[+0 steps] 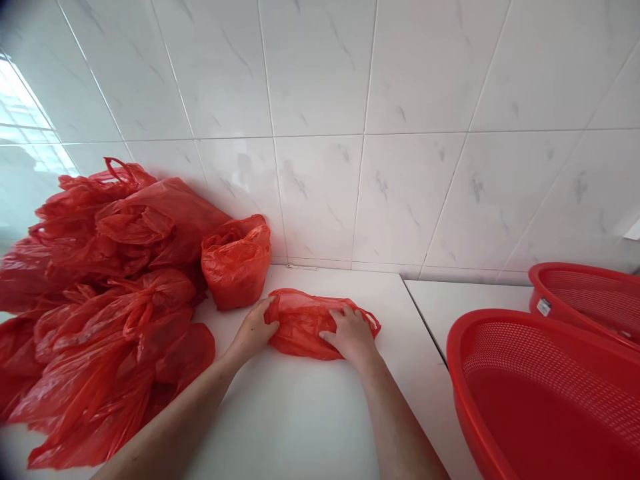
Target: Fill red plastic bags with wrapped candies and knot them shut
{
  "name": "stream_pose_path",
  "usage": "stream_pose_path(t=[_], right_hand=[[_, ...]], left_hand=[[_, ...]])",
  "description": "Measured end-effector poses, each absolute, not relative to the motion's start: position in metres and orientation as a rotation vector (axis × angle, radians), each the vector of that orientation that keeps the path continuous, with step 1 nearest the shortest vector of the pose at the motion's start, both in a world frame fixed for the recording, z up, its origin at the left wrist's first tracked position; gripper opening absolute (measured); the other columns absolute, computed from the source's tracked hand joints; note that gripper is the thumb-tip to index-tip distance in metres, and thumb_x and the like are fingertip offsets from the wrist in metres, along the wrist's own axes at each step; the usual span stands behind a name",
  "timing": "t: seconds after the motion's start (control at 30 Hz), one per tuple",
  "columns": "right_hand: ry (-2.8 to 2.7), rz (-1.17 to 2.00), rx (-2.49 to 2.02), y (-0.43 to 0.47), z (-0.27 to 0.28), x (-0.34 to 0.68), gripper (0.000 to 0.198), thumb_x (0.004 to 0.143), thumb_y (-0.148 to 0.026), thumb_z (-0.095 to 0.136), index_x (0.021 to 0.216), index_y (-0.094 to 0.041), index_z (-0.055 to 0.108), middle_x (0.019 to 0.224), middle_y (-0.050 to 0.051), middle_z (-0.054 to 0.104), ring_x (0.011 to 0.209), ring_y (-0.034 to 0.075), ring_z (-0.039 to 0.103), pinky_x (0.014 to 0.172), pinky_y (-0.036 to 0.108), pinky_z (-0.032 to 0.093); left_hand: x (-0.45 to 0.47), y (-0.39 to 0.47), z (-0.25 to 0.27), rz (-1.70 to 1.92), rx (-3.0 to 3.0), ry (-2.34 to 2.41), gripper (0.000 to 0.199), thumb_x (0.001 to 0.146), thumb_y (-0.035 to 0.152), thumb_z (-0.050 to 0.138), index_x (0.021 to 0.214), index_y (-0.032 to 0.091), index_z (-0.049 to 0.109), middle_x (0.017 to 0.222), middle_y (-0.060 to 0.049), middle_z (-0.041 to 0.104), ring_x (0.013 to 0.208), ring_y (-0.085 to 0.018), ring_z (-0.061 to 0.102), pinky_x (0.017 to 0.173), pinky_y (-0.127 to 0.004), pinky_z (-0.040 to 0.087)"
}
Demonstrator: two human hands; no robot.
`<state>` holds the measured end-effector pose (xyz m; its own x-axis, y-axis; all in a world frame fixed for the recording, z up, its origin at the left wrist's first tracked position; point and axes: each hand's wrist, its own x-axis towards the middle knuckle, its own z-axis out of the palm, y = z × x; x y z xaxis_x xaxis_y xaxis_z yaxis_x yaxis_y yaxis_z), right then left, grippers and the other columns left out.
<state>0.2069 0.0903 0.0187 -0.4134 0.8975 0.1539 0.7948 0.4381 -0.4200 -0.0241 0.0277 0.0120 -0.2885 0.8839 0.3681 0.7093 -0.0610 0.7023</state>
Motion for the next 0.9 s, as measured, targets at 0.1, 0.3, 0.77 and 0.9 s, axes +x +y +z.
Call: stream_pose_path(t=[0.1,0.3,0.77,0.9], right_hand=[[-2.336,0.353,-1.45,0.088,0.023,0.206,0.054,0.074,-0.044,0.064,0.123,-0.022,0.059,0.125,0.008,0.056,0.118,0.03,0.046,0.092,0.041,0.041],[-2.264,0.209,-1.359,0.075,0.038,0.19,0.029,0.09,-0.022,0.04,0.108,-0.02,0.063,0.109,0.008,0.062,0.104,0.02,0.053,0.087,0.031,0.041],[-2.238,0.352,-1.278,0.075,0.028,0.189,0.025,0.087,-0.03,0.048,0.103,-0.023,0.065,0.106,0.003,0.066,0.098,0.02,0.057,0.085,0.032,0.04],[-2.039,0.34,-1.347,0.075,0.035,0.19,0.031,0.092,-0.034,0.035,0.097,-0.022,0.063,0.098,0.005,0.065,0.085,0.019,0.058,0.074,0.031,0.041]], left_hand=[[-0.022,0.025,0.013,1.292,1.676,1.949,0.067,0.067,0.004,0.05,0.131,0.02,0.049,0.127,-0.009,0.057,0.118,-0.021,0.054,0.1,-0.033,0.042],[-0.012,0.021,0.019,1.329,1.613,1.926,0.065,0.066,0.005,0.054,0.13,0.021,0.05,0.125,-0.008,0.057,0.117,-0.022,0.054,0.098,-0.033,0.043],[-0.007,0.018,0.017,1.289,1.62,1.829,0.073,0.062,0.003,0.052,0.131,0.025,0.048,0.118,-0.004,0.062,0.103,-0.021,0.06,0.087,-0.031,0.049],[-0.008,0.017,0.019,1.314,1.609,1.82,0.07,0.066,0.007,0.052,0.132,0.025,0.047,0.12,-0.005,0.062,0.104,-0.021,0.06,0.087,-0.031,0.05]])
